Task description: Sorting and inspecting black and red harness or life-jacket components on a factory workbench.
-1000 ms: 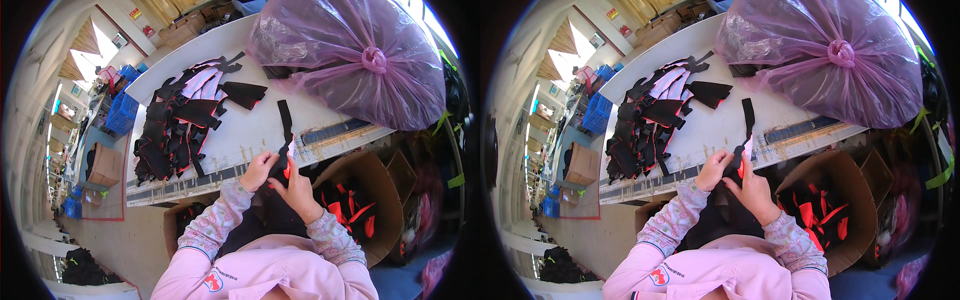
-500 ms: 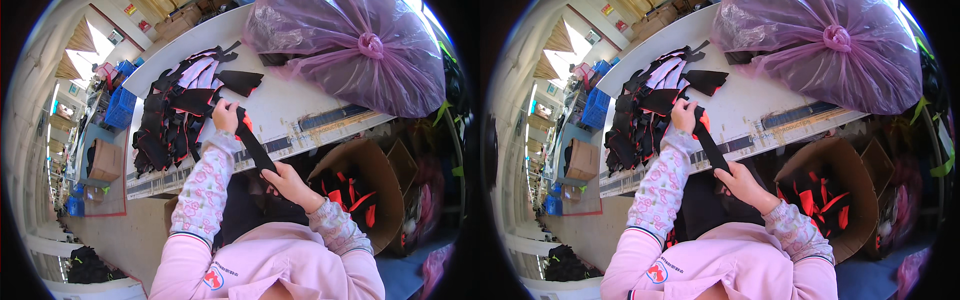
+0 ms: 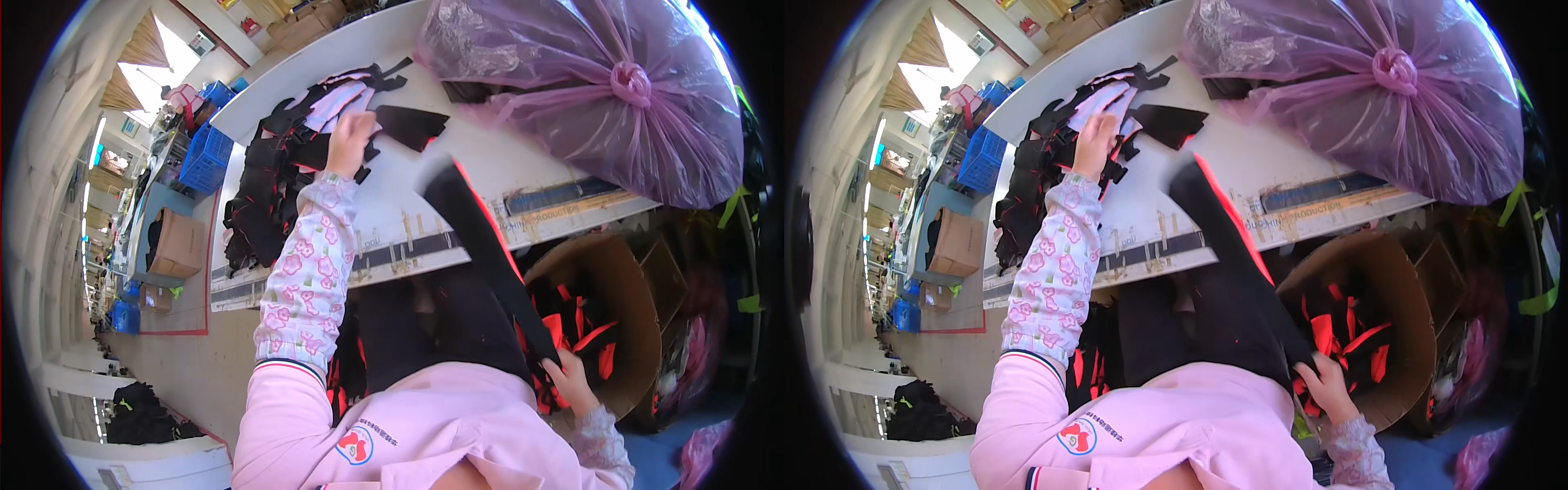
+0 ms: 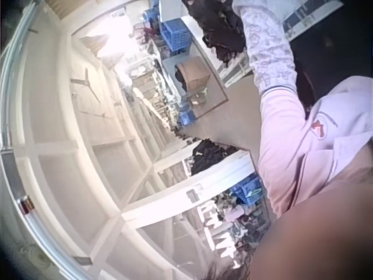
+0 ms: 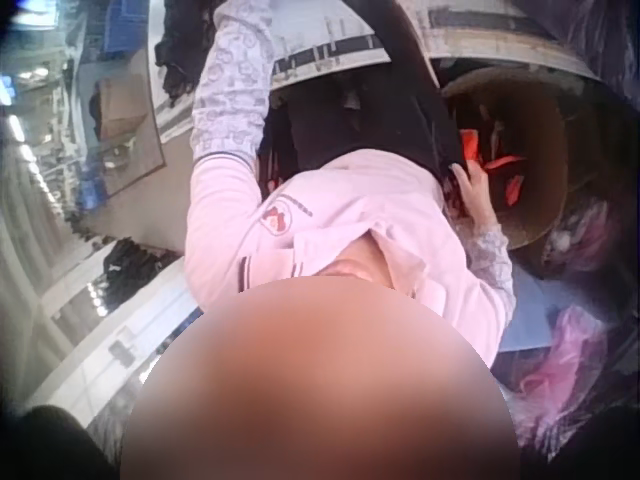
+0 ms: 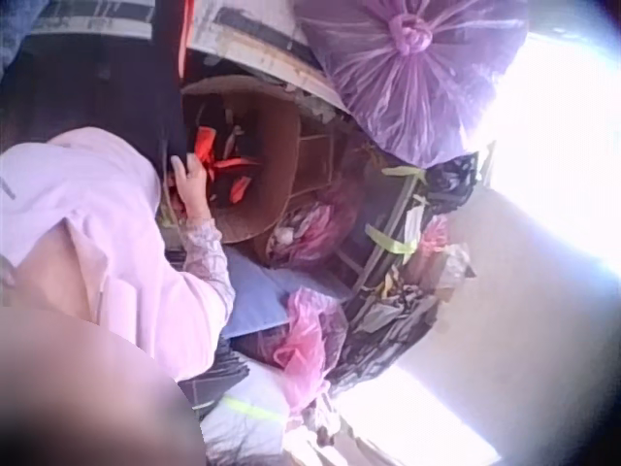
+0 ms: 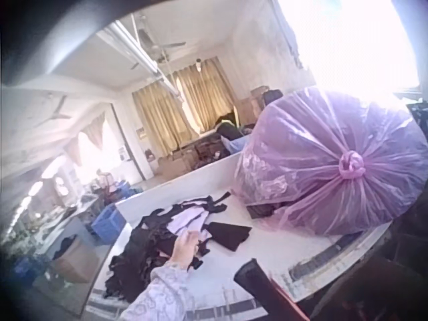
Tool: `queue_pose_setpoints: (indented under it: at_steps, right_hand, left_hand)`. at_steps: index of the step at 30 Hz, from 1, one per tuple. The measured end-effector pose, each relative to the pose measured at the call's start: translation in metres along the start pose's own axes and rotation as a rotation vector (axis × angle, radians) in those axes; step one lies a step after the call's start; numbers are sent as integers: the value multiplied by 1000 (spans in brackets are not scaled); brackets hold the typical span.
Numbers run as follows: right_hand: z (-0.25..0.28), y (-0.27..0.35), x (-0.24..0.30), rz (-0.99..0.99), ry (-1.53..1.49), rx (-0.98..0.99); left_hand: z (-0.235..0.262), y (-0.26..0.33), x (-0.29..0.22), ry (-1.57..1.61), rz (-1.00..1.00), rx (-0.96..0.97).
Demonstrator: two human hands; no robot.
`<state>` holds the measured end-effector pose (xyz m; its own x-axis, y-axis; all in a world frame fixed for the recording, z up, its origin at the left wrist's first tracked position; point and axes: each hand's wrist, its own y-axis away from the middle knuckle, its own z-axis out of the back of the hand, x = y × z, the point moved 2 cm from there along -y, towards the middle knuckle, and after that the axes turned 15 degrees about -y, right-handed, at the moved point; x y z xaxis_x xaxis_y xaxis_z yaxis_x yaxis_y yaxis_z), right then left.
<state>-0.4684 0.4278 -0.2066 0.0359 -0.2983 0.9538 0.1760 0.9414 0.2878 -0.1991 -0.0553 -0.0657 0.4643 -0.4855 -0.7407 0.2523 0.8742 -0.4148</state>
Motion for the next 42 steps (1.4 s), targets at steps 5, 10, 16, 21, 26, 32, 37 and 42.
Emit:
queue_pose_setpoints:
  at_steps: [5, 10, 16, 21, 26, 32, 37, 42]
  right_hand:
    - [42, 84, -152, -604, 987, -19]
    - [23, 33, -134, -491, 401, 289]
    - [-4, -77, -10, -22, 238, 110]
    - [-50, -175, 87, 409, 139, -96]
    - [-100, -225, 88, 661, 682, 60]
    - [-129, -211, 80, 656, 639, 62]
    - [-97, -216, 78, 441, 401, 135]
    - [-127, -205, 91, 505, 286, -12]
  left_hand:
    - [25, 49, 149, 80, 1013, 64]
    - [-9, 59, 187, 441, 1115, -57]
    - [-64, 87, 81, 839, 937, 135]
    - [-97, 196, -14, 754, 912, 723]
    - [-77, 218, -23, 2, 359, 998]
    - [-61, 211, -30, -388, -264, 410]
    - [-116, 247, -26, -630, -149, 335]
    - [-116, 253, 9, -310, -48, 96]
